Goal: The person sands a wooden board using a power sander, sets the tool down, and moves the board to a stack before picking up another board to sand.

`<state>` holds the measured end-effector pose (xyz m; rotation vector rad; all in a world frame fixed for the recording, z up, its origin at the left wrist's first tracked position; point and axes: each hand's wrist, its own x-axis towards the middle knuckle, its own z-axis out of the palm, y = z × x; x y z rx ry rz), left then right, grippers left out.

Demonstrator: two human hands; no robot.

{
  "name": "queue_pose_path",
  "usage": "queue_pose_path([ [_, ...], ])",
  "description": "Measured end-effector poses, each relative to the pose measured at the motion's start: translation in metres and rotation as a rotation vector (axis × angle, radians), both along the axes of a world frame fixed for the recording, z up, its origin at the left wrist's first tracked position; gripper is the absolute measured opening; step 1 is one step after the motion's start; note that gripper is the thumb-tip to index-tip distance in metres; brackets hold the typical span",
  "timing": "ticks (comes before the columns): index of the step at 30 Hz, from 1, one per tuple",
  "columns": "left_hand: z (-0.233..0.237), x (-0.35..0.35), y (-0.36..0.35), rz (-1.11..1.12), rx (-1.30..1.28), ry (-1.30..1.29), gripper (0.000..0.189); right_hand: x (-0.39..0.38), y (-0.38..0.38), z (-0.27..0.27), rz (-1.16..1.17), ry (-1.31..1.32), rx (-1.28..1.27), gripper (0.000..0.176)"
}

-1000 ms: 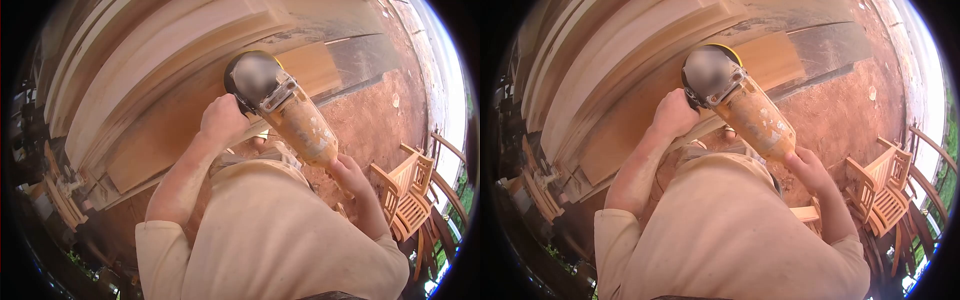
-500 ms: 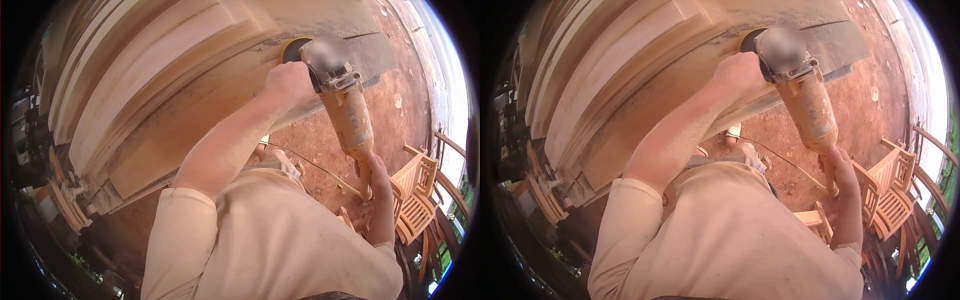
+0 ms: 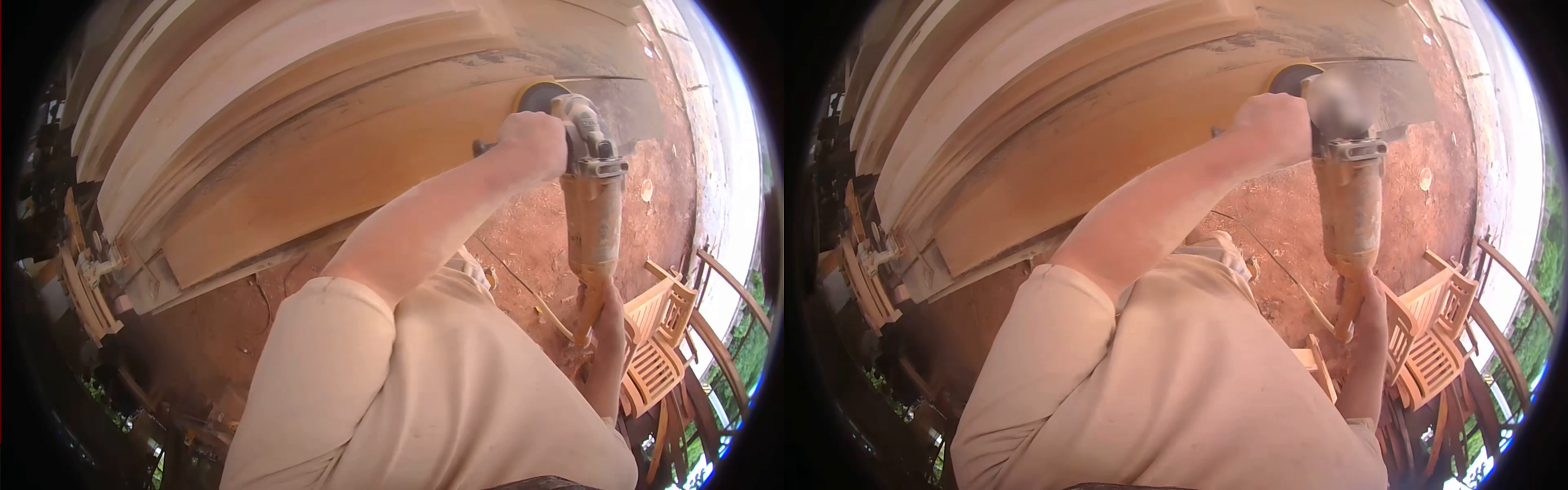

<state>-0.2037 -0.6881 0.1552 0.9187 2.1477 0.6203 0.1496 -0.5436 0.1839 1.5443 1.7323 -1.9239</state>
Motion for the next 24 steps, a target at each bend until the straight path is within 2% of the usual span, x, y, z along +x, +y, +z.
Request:
queue_pose_path([
  [1,-0.003,0.004,-0.013,0.021,-0.014,-0.010,0.025,0.000,-0.004,0.004,-0.022,0.000,0.024,0.054],
  [3,-0.001,0.006,-0.041,0.047,-0.080,-0.044,0.023,-0.009,-0.023,0.008,0.203,-0.051,-0.033,0.054],
  [5,0.005,0.006,-0.077,0.068,-0.124,-0.073,0.024,-0.018,-0.052,0.009,0.165,-0.065,0.017,0.055],
  [9,-0.003,0.006,-0.161,0.210,-0.179,-0.090,0.025,-0.040,-0.091,-0.007,0.375,-0.037,-0.086,0.058],
  [10,-0.009,0.009,-0.180,0.216,-0.181,-0.098,0.028,-0.038,-0.092,-0.018,0.410,-0.029,-0.083,0.057],
  [11,-0.008,0.018,-0.167,0.216,-0.181,-0.098,0.031,-0.034,-0.064,-0.025,0.437,-0.013,-0.077,0.057],
  [15,-0.021,0.028,-0.241,0.444,-0.173,-0.074,0.027,-0.074,-0.100,-0.034,0.578,-0.034,-0.077,0.052],
  [17,-0.028,0.030,-0.270,0.557,-0.180,0.004,0.027,-0.102,-0.119,-0.033,0.716,-0.064,-0.059,0.050],
  [21,-0.024,0.037,-0.325,0.645,-0.181,0.011,0.029,-0.137,-0.148,-0.037,0.838,-0.053,-0.069,0.048],
  [23,-0.028,0.050,-0.361,0.666,-0.168,0.250,0.039,-0.152,-0.164,-0.041,0.843,-0.065,-0.075,0.046],
  [24,-0.025,0.060,-0.385,0.682,-0.174,0.255,0.039,-0.160,-0.168,-0.044,0.860,-0.060,-0.077,0.046],
])
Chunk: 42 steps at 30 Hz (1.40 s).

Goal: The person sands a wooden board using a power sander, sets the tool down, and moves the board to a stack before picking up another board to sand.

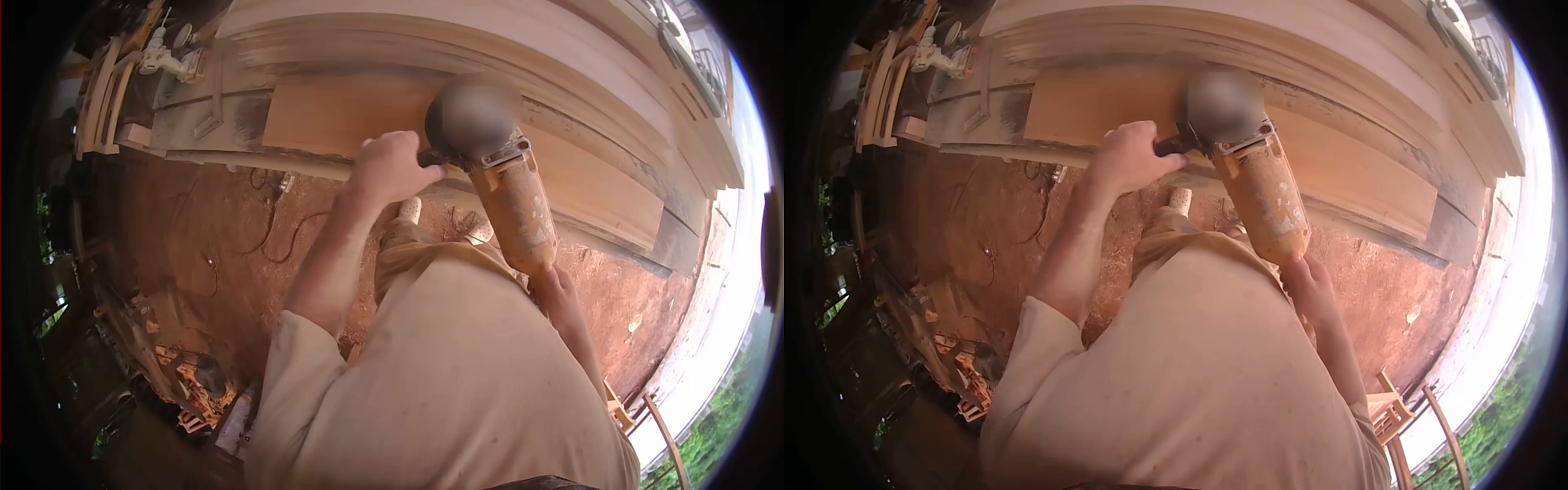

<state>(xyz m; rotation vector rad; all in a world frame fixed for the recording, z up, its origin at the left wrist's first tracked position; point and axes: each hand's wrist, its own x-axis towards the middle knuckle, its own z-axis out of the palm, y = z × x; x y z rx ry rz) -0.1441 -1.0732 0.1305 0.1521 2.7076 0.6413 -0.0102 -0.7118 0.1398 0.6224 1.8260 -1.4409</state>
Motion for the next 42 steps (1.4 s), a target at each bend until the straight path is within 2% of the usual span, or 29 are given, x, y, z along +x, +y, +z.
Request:
queue_pose_path([
  [2,0.009,0.022,-0.045,0.477,0.229,-0.125,0.046,-0.012,-0.006,-0.008,0.069,0.053,-0.043,0.045],
  [3,-0.003,0.029,-0.062,0.478,0.226,-0.123,0.046,-0.017,-0.011,-0.011,0.070,0.054,-0.046,0.045],
  [5,-0.042,0.052,-0.088,0.637,0.674,-0.027,0.049,-0.030,-0.022,-0.011,0.172,0.020,-0.029,0.052],
  [9,-0.060,0.062,-0.097,0.747,0.773,0.108,0.041,-0.058,-0.064,-0.006,0.147,0.034,-0.083,0.047],
  [11,-0.071,0.064,-0.116,0.822,0.939,0.139,0.039,-0.070,-0.077,-0.006,0.289,-0.014,-0.170,0.046],
  [15,-0.078,0.068,-0.158,0.900,0.993,0.079,0.037,-0.079,-0.119,-0.005,0.328,-0.013,-0.260,0.051],
  [17,-0.079,0.069,-0.177,0.918,0.955,0.027,0.039,-0.081,-0.134,-0.003,0.347,-0.010,-0.298,0.060],
  [21,-0.074,0.074,-0.211,0.966,0.922,0.016,0.040,-0.088,-0.175,-0.002,0.330,0.030,-0.232,0.068],
  [25,-0.079,0.081,-0.244,0.937,0.933,0.013,0.033,-0.091,-0.203,-0.009,0.384,0.016,-0.212,0.075],
  [26,-0.068,0.083,-0.243,1.005,0.906,-0.004,0.030,-0.095,-0.208,-0.008,0.368,-0.002,-0.228,0.076],
  [27,-0.079,0.086,-0.257,0.942,0.899,0.011,0.030,-0.098,-0.217,-0.001,0.412,-0.005,-0.175,0.080],
  [28,-0.083,0.089,-0.263,1.005,0.857,0.010,0.029,-0.096,-0.220,-0.015,0.423,-0.035,-0.132,0.079],
  [30,-0.090,0.088,-0.272,0.997,0.892,0.069,0.024,-0.101,-0.236,-0.009,0.480,0.086,-0.186,0.080],
  [31,-0.088,0.088,-0.277,0.998,0.917,0.082,0.024,-0.103,-0.243,-0.004,0.491,0.067,-0.174,0.079],
  [32,-0.120,0.092,-0.300,0.979,0.869,0.135,0.025,-0.104,-0.246,-0.017,0.528,0.066,-0.159,0.077],
  [34,-0.098,0.091,-0.291,0.990,0.869,0.096,0.026,-0.104,-0.252,-0.031,0.541,0.128,-0.169,0.080],
  [36,-0.101,0.093,-0.282,0.953,0.849,0.139,0.027,-0.107,-0.242,-0.035,0.549,0.173,-0.159,0.082],
  [40,-0.101,0.093,-0.268,0.903,0.770,0.228,0.029,-0.108,-0.234,-0.026,0.567,0.072,-0.154,0.083],
  [42,-0.096,0.091,-0.254,0.868,0.768,0.171,0.032,-0.106,-0.218,-0.027,0.576,0.047,-0.150,0.083],
])
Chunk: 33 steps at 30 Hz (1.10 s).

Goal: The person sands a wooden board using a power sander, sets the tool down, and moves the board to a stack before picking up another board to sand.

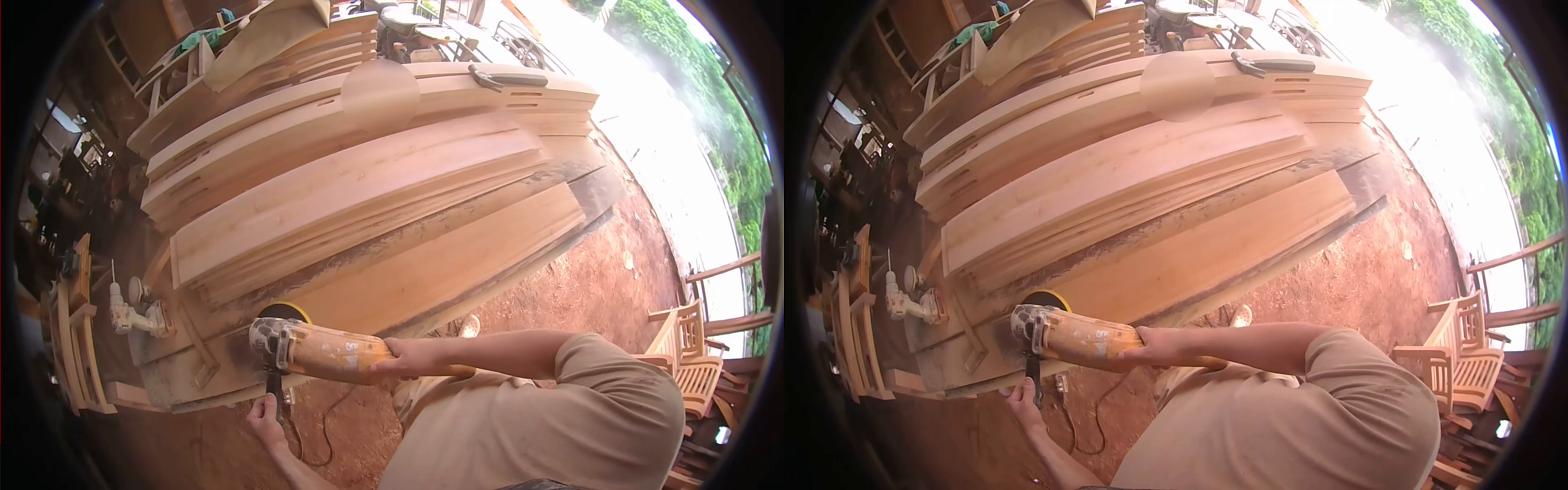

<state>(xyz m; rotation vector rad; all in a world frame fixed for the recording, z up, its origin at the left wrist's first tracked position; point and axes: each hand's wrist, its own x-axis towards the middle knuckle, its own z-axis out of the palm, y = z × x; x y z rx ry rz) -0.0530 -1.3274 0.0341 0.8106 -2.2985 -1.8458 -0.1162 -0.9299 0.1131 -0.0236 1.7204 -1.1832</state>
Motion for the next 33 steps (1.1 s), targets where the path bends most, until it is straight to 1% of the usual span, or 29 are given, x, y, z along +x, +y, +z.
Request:
queue_pose_path([
  [2,0.015,-0.002,0.017,-0.055,0.010,-0.042,0.035,0.002,0.016,-0.006,-0.009,0.019,0.013,0.081],
  [4,0.037,-0.008,0.037,-0.128,0.002,-0.165,0.041,0.001,0.028,0.016,-0.005,-0.019,0.047,0.080],
  [6,0.043,-0.011,0.047,-0.158,0.015,-0.208,0.043,0.006,0.038,0.032,0.004,-0.056,0.077,0.079],
  [8,0.044,-0.015,0.057,-0.185,0.026,-0.245,0.045,0.011,0.051,0.037,-0.063,-0.050,0.029,0.078],
  [9,0.041,-0.016,0.062,-0.196,0.008,-0.224,0.047,0.016,0.058,0.033,-0.071,-0.055,0.025,0.078],
  [11,0.039,-0.014,0.075,-0.215,-0.011,-0.217,0.049,0.029,0.071,0.022,-0.164,-0.010,0.046,0.083],
  [14,0.042,-0.023,0.098,-0.241,-0.052,-0.274,0.049,0.034,0.093,0.031,-0.185,-0.059,0.080,0.085],
  [15,0.039,-0.024,0.103,-0.262,-0.044,-0.287,0.048,0.033,0.098,0.052,-0.197,-0.071,0.096,0.085],
  [17,0.040,-0.021,0.117,-0.286,-0.040,-0.290,0.048,0.043,0.117,0.042,-0.168,0.010,0.138,0.085],
  [19,0.047,-0.025,0.143,-0.286,0.019,-0.257,0.045,0.040,0.135,0.066,-0.151,-0.076,0.175,0.084],
  [20,0.044,-0.026,0.155,-0.285,0.024,-0.224,0.045,0.045,0.144,0.067,-0.187,-0.077,0.150,0.087],
  [21,0.040,-0.025,0.165,-0.249,0.040,-0.232,0.043,0.056,0.157,0.047,-0.185,0.051,0.147,0.090],
  [22,0.037,-0.027,0.175,-0.216,0.055,-0.247,0.042,0.061,0.169,0.040,-0.186,0.046,0.148,0.092],
  [23,0.034,-0.030,0.185,-0.219,0.056,-0.224,0.042,0.064,0.179,0.036,-0.187,0.038,0.148,0.094],
  [25,0.035,-0.035,0.203,-0.257,0.150,-0.285,0.038,0.072,0.202,0.028,-0.211,0.036,0.162,0.096],
  [26,0.039,-0.037,0.213,-0.307,0.090,-0.291,0.037,0.075,0.214,0.027,-0.230,0.019,0.177,0.097],
  [27,0.039,-0.041,0.224,-0.311,0.084,-0.283,0.037,0.077,0.225,0.026,-0.235,0.027,0.171,0.097],
  [29,0.035,-0.048,0.246,-0.355,0.082,-0.280,0.041,0.083,0.246,0.026,-0.299,0.007,0.182,0.096],
  [30,0.042,-0.052,0.260,-0.361,0.076,-0.278,0.041,0.085,0.255,0.029,-0.306,0.008,0.177,0.096],
  [32,0.063,-0.064,0.294,-0.401,0.083,-0.362,0.049,0.091,0.273,0.038,-0.372,-0.003,0.169,0.094],
  [33,0.063,-0.066,0.305,-0.406,0.071,-0.369,0.049,0.094,0.284,0.038,-0.378,-0.010,0.158,0.094],
])
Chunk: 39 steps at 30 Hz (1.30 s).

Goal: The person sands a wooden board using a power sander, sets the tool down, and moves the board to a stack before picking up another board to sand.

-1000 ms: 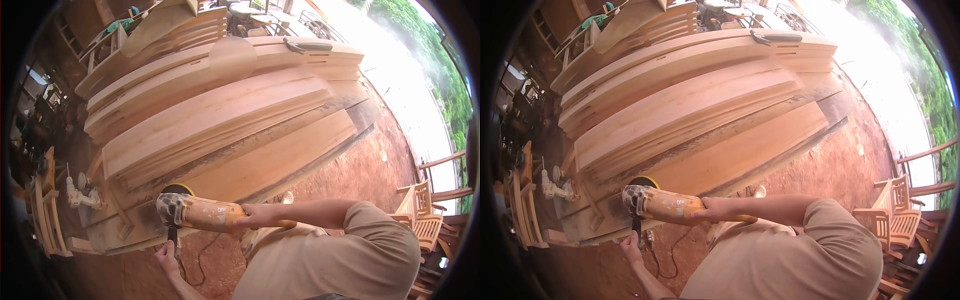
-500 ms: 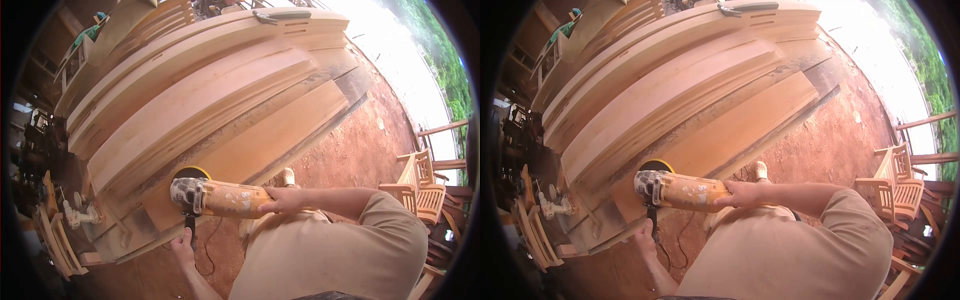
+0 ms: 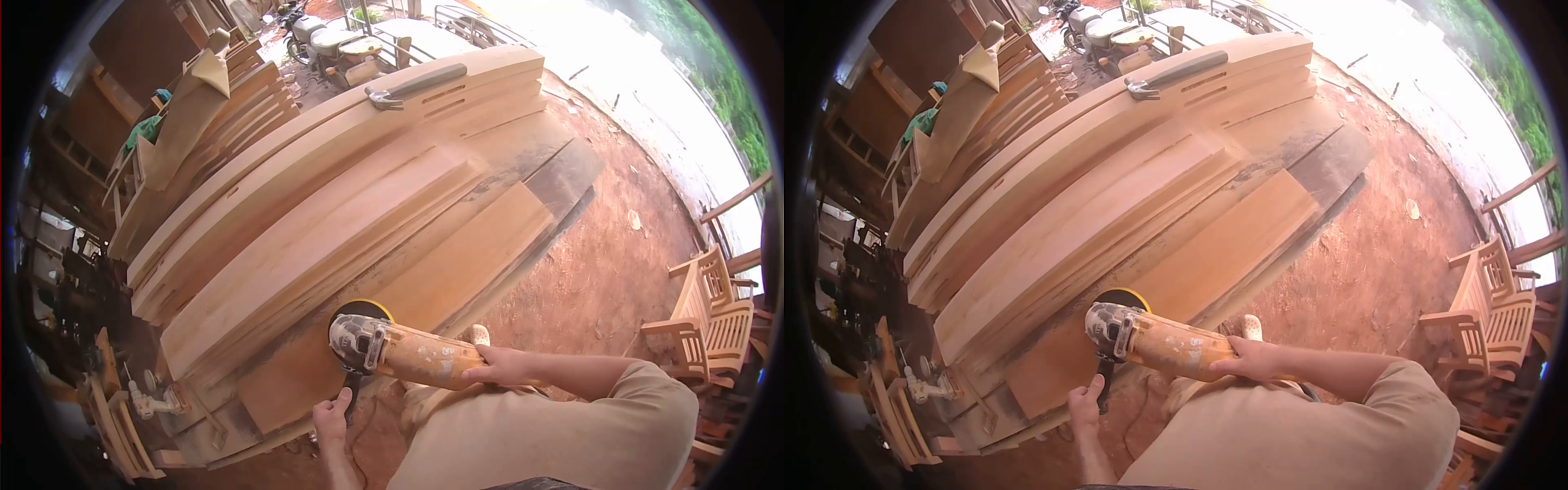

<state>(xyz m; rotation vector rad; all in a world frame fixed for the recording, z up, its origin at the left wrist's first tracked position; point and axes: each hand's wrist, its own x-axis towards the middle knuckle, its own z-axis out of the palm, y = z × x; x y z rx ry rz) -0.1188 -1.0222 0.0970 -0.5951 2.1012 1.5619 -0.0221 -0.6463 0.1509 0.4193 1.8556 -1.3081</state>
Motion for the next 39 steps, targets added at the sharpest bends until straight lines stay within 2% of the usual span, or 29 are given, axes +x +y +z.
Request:
queue_pose_path([
  [2,-0.014,-0.005,0.018,-0.051,0.030,0.063,0.054,0.010,0.021,-0.003,-0.030,-0.013,0.024,0.095],
  [5,-0.030,-0.017,0.036,-0.118,-0.006,0.028,0.053,0.028,0.043,-0.015,-0.124,0.010,-0.024,0.095],
  [8,-0.032,-0.035,0.063,-0.228,-0.047,0.059,0.054,0.039,0.065,-0.007,-0.211,-0.034,-0.048,0.093],
  [12,-0.006,-0.052,0.126,-0.290,-0.094,0.040,0.056,0.052,0.090,0.002,-0.318,-0.071,-0.028,0.090],
  [15,-0.001,-0.066,0.170,-0.377,-0.125,0.024,0.058,0.069,0.110,0.001,-0.464,-0.021,-0.118,0.082],
  [16,-0.003,-0.069,0.183,-0.449,-0.158,0.088,0.058,0.075,0.117,0.002,-0.551,-0.013,-0.140,0.077],
  [17,-0.004,-0.072,0.197,-0.519,-0.189,0.157,0.060,0.085,0.125,-0.006,-0.539,0.017,-0.095,0.075],
  [21,0.007,-0.084,0.261,-0.594,-0.228,0.138,0.061,0.102,0.154,-0.007,-0.631,0.080,-0.175,0.070],
  [23,0.004,-0.090,0.288,-0.677,-0.246,0.241,0.062,0.101,0.168,0.001,-0.695,0.104,-0.138,0.063],
  [24,0.007,-0.094,0.302,-0.652,-0.251,0.286,0.062,0.098,0.175,0.004,-0.673,0.150,-0.142,0.063],
  [26,0.013,-0.095,0.328,-0.705,-0.255,0.306,0.063,0.100,0.185,0.007,-0.783,0.143,-0.170,0.055],
  [30,0.013,-0.099,0.382,-0.715,-0.251,0.388,0.062,0.104,0.214,0.004,-0.785,0.160,-0.153,0.051],
  [32,0.017,-0.100,0.406,-0.709,-0.242,0.490,0.061,0.103,0.225,0.006,-0.861,0.170,-0.166,0.050],
  [39,0.026,-0.105,0.471,-0.726,-0.209,0.490,0.062,0.110,0.263,0.003,-0.934,0.182,-0.142,0.046],
])
